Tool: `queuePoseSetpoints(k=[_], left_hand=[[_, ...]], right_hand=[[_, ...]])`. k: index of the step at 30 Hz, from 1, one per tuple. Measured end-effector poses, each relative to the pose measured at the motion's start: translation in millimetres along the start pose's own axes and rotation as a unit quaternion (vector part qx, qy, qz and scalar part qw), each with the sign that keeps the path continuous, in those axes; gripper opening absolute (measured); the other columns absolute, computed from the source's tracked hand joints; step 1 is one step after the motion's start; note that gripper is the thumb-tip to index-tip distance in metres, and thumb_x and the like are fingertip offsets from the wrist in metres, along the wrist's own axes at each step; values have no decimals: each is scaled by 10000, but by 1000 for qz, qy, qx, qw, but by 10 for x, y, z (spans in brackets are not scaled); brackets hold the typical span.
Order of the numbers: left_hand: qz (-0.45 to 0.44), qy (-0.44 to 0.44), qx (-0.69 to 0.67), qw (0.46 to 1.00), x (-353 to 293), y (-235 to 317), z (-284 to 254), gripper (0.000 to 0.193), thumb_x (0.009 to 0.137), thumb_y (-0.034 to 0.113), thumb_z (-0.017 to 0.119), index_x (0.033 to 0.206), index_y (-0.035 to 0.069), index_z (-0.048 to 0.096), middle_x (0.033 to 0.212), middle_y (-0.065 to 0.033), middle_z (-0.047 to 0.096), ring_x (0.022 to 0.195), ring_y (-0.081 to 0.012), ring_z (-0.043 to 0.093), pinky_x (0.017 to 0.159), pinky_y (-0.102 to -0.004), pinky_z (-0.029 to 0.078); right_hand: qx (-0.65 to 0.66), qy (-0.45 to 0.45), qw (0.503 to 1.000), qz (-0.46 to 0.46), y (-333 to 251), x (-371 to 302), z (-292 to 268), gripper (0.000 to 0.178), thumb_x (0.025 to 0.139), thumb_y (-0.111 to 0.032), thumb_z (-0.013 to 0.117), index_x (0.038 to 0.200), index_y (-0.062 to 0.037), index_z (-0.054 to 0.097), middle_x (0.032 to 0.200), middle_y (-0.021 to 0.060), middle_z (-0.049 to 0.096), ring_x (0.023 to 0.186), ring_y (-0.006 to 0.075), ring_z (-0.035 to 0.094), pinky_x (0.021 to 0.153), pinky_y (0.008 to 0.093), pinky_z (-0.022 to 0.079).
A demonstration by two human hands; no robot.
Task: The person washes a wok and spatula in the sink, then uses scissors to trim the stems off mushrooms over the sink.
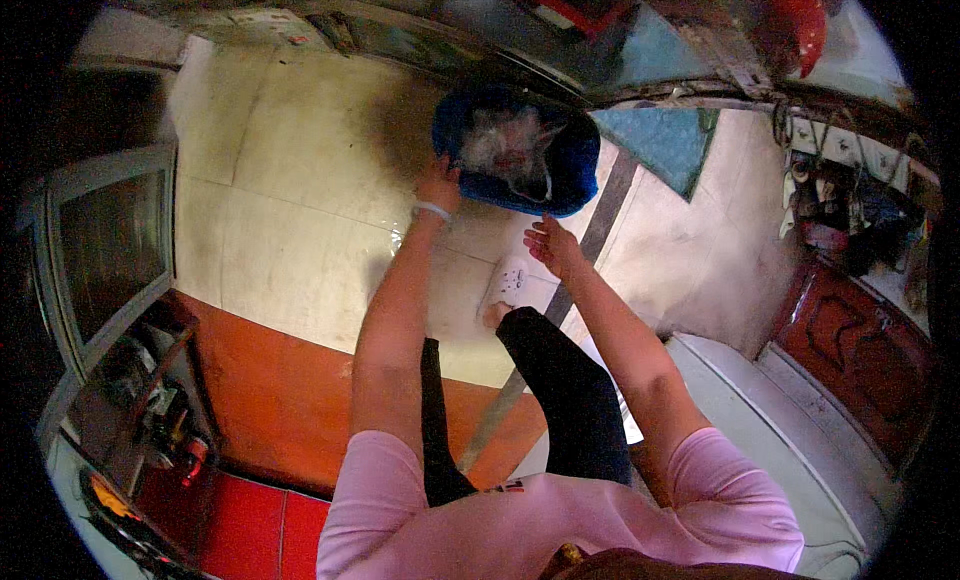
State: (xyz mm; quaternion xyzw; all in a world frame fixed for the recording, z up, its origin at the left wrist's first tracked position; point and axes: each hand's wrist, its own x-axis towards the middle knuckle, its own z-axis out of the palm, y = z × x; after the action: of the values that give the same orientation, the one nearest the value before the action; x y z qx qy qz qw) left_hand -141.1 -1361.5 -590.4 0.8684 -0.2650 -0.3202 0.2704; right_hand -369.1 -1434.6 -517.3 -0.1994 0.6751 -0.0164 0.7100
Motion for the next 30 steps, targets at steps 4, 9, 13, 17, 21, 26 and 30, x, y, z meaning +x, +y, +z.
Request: queuePoseSetpoints(k=[4,9,13,17,21,26,30], left_hand=[[40,-7,3,999,-83,-25,319,422,757,217,583,1136,38,544,1034,-208,565,948,-372,521,872,-446,389],[63,-43,-1,997,-746,355,549,337,742,151,591,1033,-16,574,795,-175,608,788,-356,554,768,-458,414],[97,-183,-161,965,-965,422,753,307,762,189,599,1024,30,576,784,-158,608,766,-306,565,704,-391,448],[39,-126,-304,944,-532,607,885,245,802,167,566,1029,76,556,839,-129,608,808,-274,573,711,-354,457],[179,20,-283,942,442,652,1530,243,816,107,517,1057,77,521,997,-143,571,923,-280,554,788,-365,443],[192,-51,-161,967,1249,902,2117,276,788,174,538,1039,60,533,1063,-159,564,941,-289,553,791,-385,439],[152,-36,-324,933,2096,583,2509,211,779,192,557,935,52,578,986,-162,580,879,-306,567,742,-391,450]], right_hand=[[36,12,998,-43,6,462,-181,367,880,-402,442,976,-54,504,856,124,592,755,198,586,622,313,473],[0,211,970,-119,-72,561,-672,309,842,-353,474,761,-57,509,558,65,511,444,171,519,384,279,409],[-67,251,960,-108,-363,415,-1335,295,809,-301,483,674,-42,521,551,58,520,416,136,473,377,247,369],[-135,222,957,-128,-349,348,-2239,284,798,-352,511,743,-74,530,628,35,536,498,133,499,445,238,367],[-41,350,910,-218,-474,107,-2353,423,774,-462,508,1026,-125,551,944,20,525,783,127,479,680,302,360],[-120,354,786,-492,-491,-191,-2020,257,830,-111,460,1047,-5,546,1055,81,547,983,188,498,864,301,380],[-272,172,719,-615,-803,-301,-1140,234,803,4,439,1001,-16,563,1055,94,555,985,205,515,873,301,387]])
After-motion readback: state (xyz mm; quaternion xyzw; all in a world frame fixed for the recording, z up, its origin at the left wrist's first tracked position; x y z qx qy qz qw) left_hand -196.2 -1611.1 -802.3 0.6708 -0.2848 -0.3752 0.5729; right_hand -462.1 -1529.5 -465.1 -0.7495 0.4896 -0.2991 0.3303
